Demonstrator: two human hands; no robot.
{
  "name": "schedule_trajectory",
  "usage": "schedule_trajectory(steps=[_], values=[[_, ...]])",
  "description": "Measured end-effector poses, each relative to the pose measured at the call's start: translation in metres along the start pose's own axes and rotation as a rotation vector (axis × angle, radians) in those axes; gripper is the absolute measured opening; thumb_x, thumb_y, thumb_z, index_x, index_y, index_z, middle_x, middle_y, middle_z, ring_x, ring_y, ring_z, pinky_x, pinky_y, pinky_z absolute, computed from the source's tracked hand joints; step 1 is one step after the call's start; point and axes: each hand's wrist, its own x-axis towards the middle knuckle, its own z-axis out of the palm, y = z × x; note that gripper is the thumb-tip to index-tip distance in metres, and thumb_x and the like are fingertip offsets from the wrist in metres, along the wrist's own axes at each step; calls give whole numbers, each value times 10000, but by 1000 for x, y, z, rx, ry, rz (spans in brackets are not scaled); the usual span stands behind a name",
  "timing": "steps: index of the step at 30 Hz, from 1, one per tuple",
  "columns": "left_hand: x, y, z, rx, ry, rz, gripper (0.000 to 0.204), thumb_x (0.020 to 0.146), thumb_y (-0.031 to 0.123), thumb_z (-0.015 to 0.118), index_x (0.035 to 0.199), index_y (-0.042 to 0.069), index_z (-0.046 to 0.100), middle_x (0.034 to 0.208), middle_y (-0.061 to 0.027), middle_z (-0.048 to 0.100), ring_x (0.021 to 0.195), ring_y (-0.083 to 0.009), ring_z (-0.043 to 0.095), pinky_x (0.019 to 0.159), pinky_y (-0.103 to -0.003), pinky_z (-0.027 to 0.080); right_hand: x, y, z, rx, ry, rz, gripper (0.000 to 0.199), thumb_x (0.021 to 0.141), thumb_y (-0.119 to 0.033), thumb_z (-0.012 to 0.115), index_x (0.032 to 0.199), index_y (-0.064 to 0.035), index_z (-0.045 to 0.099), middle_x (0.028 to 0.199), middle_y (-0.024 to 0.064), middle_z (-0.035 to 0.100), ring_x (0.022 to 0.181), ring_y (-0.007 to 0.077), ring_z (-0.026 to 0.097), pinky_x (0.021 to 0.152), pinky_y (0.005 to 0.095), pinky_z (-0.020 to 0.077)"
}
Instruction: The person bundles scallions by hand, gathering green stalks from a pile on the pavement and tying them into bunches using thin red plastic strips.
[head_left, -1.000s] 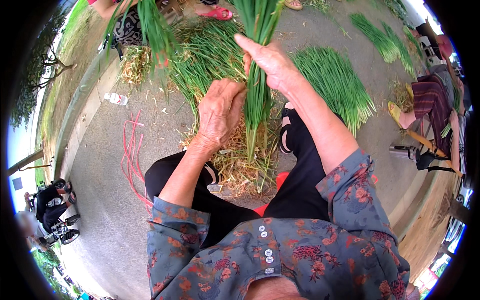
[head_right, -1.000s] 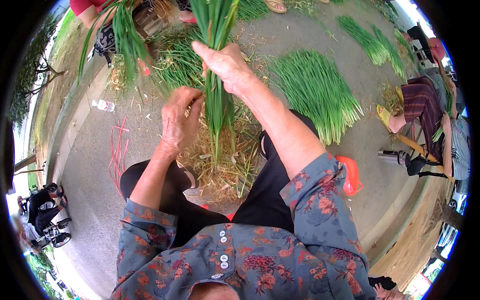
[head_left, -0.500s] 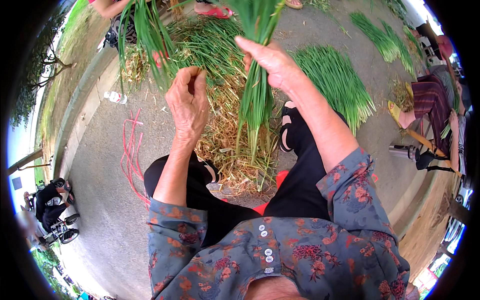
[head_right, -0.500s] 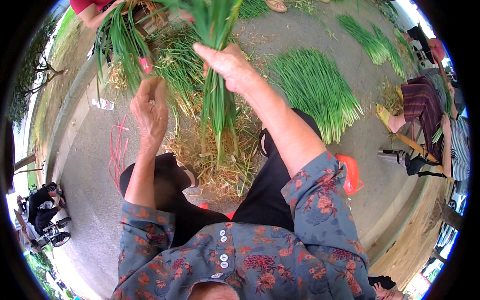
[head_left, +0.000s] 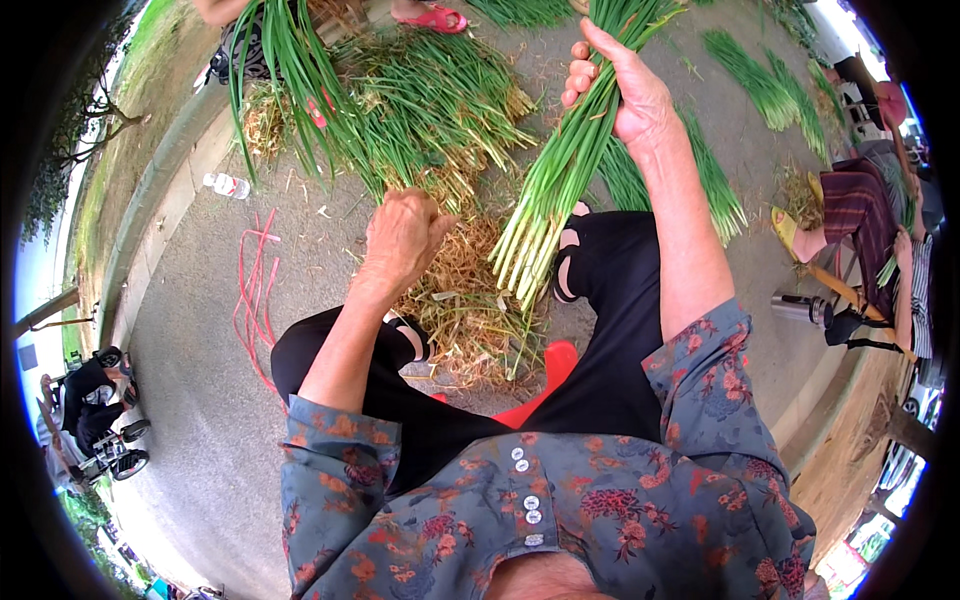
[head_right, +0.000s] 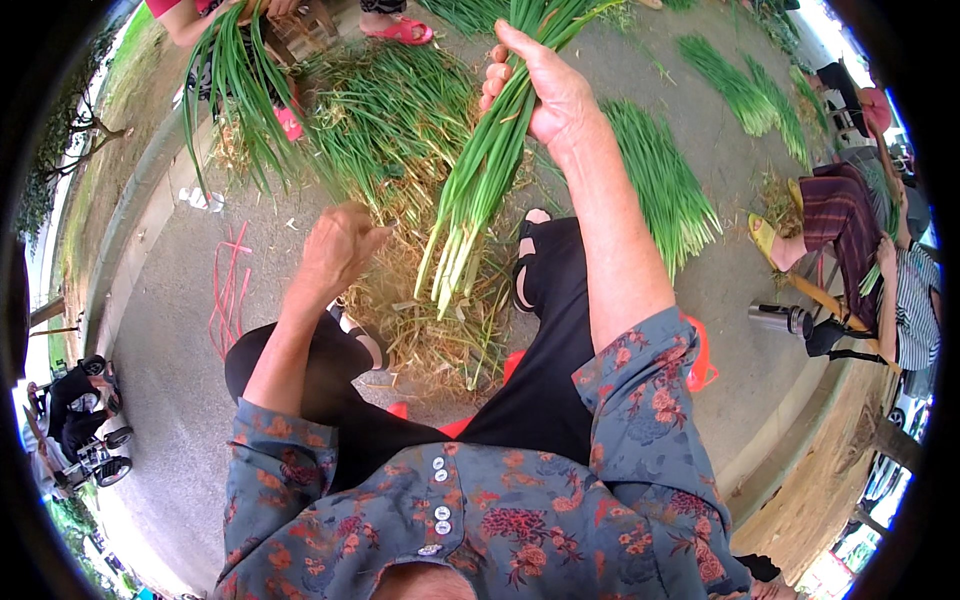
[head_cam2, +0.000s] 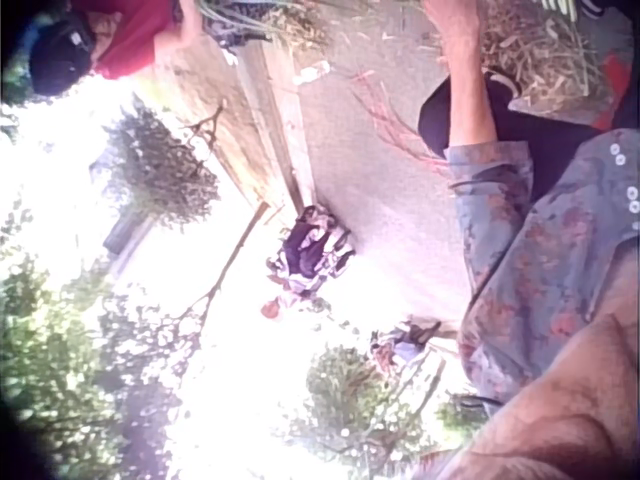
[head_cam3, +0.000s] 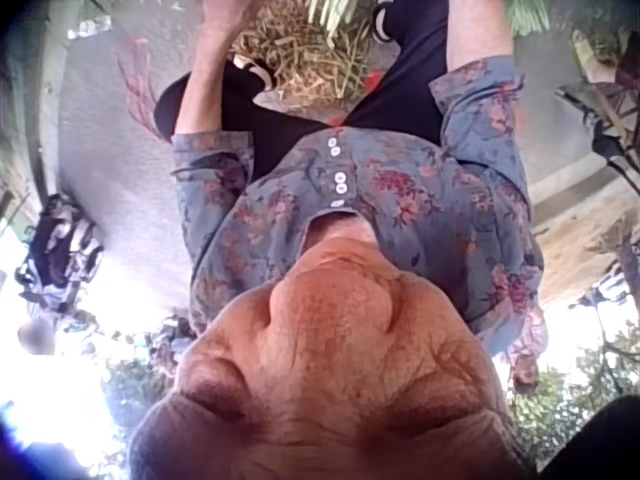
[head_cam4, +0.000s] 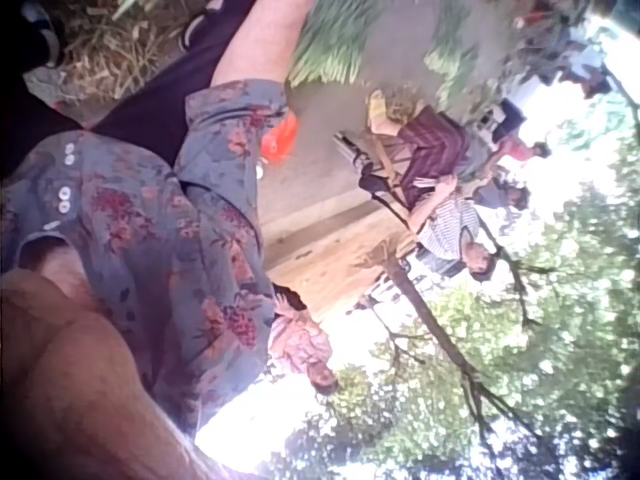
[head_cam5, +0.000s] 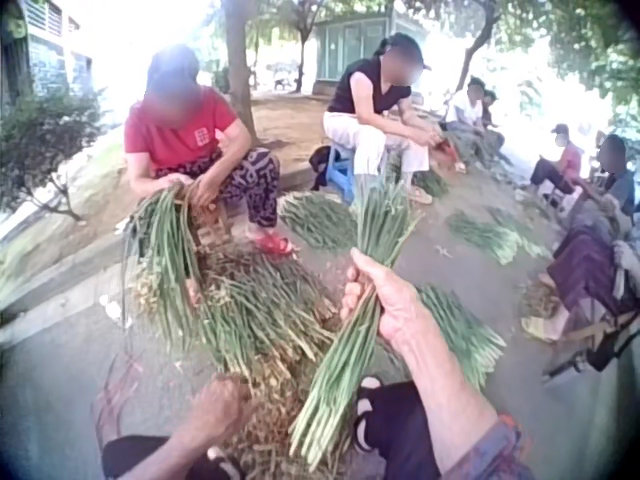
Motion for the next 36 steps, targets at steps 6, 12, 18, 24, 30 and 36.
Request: schedule_trajectory(steps=[6, 12, 18, 24, 30, 36], values=[[10, 8, 0, -71, 218, 10, 235, 711, 202, 657, 678, -23, 596, 809, -173, 593, 748, -304, 581, 652, -365, 458, 0, -2, -4, 5, -5, 1, 290, 768, -305, 648, 767, -81, 463, 533, -1, 489, 467, 131, 507, 517, 327, 468], [18, 17, -6, -297, 300, -28, 234, 801, 185, 585, 913, -19, 605, 817, -153, 627, 732, -224, 593, 661, -341, 461, -1, 5, 9, -3, 48, 3, 265, 764, -283, 653, 758, -83, 481, 530, 2, 490, 464, 132, 506, 518, 326, 471], [18, 42, -17, -967, 118, -111, 340, 769, 242, 640, 981, -16, 575, 956, -96, 598, 864, -167, 564, 741, -304, 457, 4, 16, 18, 7, 47, 42, 275, 751, -293, 668, 748, -80, 495, 540, 9, 499, 475, 140, 505, 520, 322, 469], [18, 43, -20, -1093, 17, -22, 191, 687, 128, 706, 779, 3, 594, 982, -72, 561, 916, -161, 528, 774, -302, 449, 5, 20, 26, -7, 56, 60, 288, 734, -296, 687, 754, -75, 503, 566, 29, 516, 488, 156, 517, 518, 322, 479], [14, 38, -22, -1234, 34, -71, 113, 733, 86, 650, 779, 18, 573, 947, -54, 543, 861, -121, 496, 778, -282, 401, 7, 23, 26, -113, 87, 29, 311, 755, -331, 661, 784, -75, 487, 567, -4, 498, 487, 114, 511, 525, 291, 469], [18, 32, -20, -1176, 3, -239, 132, 759, 61, 611, 862, 12, 546, 843, -35, 550, 707, -121, 510, 690, -262, 422, 6, 22, 26, -85, 139, 22, 291, 709, -269, 714, 753, -56, 521, 630, 45, 513, 516, 147, 519, 472, 296, 479]])
